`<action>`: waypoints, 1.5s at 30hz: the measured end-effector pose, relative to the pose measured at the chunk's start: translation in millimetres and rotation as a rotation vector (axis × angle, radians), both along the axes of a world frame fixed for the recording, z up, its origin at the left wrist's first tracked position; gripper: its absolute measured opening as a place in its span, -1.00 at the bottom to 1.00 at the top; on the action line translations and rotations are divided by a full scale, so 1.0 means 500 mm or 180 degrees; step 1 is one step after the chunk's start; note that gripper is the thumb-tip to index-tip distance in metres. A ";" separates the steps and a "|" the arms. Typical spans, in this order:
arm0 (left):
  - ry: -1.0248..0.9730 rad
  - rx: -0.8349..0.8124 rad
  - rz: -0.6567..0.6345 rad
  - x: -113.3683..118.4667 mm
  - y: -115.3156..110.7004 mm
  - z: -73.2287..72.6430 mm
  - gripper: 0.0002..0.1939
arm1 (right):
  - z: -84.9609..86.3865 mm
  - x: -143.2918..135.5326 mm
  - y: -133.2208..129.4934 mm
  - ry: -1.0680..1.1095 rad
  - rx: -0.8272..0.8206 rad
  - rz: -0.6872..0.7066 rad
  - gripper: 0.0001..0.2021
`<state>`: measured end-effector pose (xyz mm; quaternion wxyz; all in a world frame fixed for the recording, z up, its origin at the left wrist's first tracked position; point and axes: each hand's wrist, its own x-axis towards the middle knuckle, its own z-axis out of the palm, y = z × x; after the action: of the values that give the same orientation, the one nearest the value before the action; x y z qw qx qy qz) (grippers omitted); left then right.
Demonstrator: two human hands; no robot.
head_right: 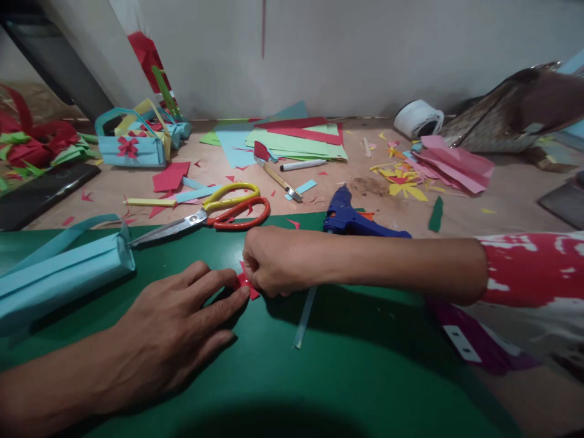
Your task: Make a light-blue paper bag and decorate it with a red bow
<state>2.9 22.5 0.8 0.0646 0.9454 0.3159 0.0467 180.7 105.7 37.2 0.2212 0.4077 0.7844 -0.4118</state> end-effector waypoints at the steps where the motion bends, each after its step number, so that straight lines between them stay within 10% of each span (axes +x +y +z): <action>1: -0.0008 -0.0017 0.0006 0.000 0.000 0.000 -0.66 | 0.000 -0.001 -0.002 -0.0010 0.0013 -0.0041 -0.90; 45: 0.0116 -0.0225 0.0151 0.009 0.003 0.002 -0.62 | 0.032 -0.001 -0.034 -0.0213 0.1277 0.0043 -0.81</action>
<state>7.3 23.8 1.9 0.0910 0.9355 0.3408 0.0198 180.4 88.5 53.2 0.1641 0.4518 0.8456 -0.2320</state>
